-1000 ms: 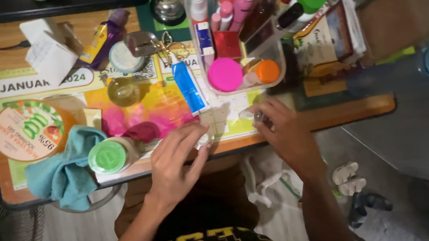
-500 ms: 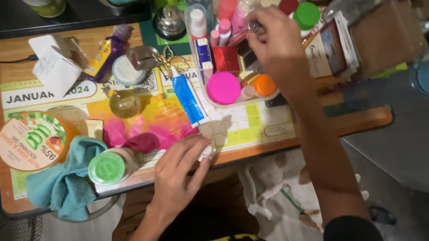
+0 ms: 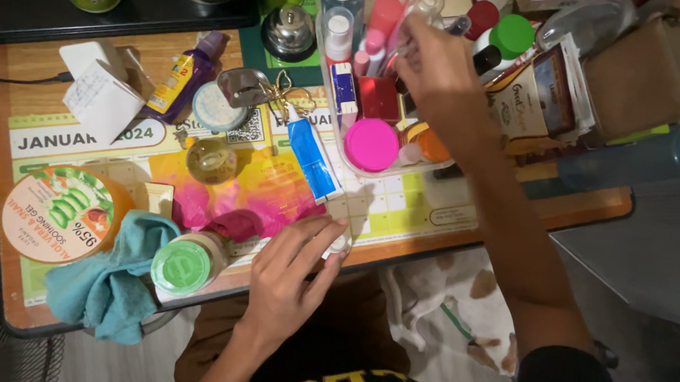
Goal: The person organizes various cosmetic items on a cluttered table, picking up bottles, tubes, and containers, and placing them into a clear plastic organizer. The person also wipes the table surface with a cloth during the process.
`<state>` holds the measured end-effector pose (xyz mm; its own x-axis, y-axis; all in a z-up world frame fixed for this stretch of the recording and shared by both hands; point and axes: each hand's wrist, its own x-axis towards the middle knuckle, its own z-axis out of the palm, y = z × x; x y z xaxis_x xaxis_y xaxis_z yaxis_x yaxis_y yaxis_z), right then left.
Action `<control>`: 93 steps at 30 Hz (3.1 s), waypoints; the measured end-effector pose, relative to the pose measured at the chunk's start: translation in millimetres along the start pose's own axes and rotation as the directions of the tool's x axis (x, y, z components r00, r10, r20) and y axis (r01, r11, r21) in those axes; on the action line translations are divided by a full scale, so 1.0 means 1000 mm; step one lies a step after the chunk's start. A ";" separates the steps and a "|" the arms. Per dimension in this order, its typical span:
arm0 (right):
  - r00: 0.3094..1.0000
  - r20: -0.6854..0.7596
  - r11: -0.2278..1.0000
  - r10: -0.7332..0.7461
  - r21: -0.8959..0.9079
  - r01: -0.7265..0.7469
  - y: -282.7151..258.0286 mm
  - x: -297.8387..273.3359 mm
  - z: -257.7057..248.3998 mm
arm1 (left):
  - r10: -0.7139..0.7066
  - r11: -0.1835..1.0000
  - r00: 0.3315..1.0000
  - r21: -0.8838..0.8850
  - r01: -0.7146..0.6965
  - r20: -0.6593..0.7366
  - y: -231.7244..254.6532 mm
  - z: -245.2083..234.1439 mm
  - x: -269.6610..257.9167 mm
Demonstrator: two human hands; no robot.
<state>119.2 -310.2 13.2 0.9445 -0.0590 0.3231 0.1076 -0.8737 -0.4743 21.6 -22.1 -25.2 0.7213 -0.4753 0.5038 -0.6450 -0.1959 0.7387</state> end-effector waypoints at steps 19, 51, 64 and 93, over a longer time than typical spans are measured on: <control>0.961 0.100 0.924 0.259 -0.315 -0.216 -0.010 -0.033 0.008 | -0.010 1.000 1.000 -0.008 0.010 -0.012 0.000 -0.004 -0.008; 0.984 -0.050 0.950 -0.170 -0.273 0.150 0.043 -0.031 0.069 | 0.021 1.000 1.000 0.000 -0.021 0.001 0.002 -0.004 -0.008; 0.984 0.045 0.982 0.174 -0.078 -0.170 0.014 -0.030 0.037 | 0.032 0.999 0.999 -0.007 -0.032 0.006 0.004 -0.003 -0.010; 0.976 0.188 0.865 0.107 0.466 -0.184 -0.124 -0.188 0.030 | -0.044 0.998 0.995 0.035 0.047 -0.086 0.025 -0.010 -0.034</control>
<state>-62.7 -176.5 -13.3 0.9920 -0.0601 0.1113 0.0640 -0.5202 -0.8517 -16.2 -1.9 -19.4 0.7679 -0.3907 0.5076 -0.6188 -0.2481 0.7453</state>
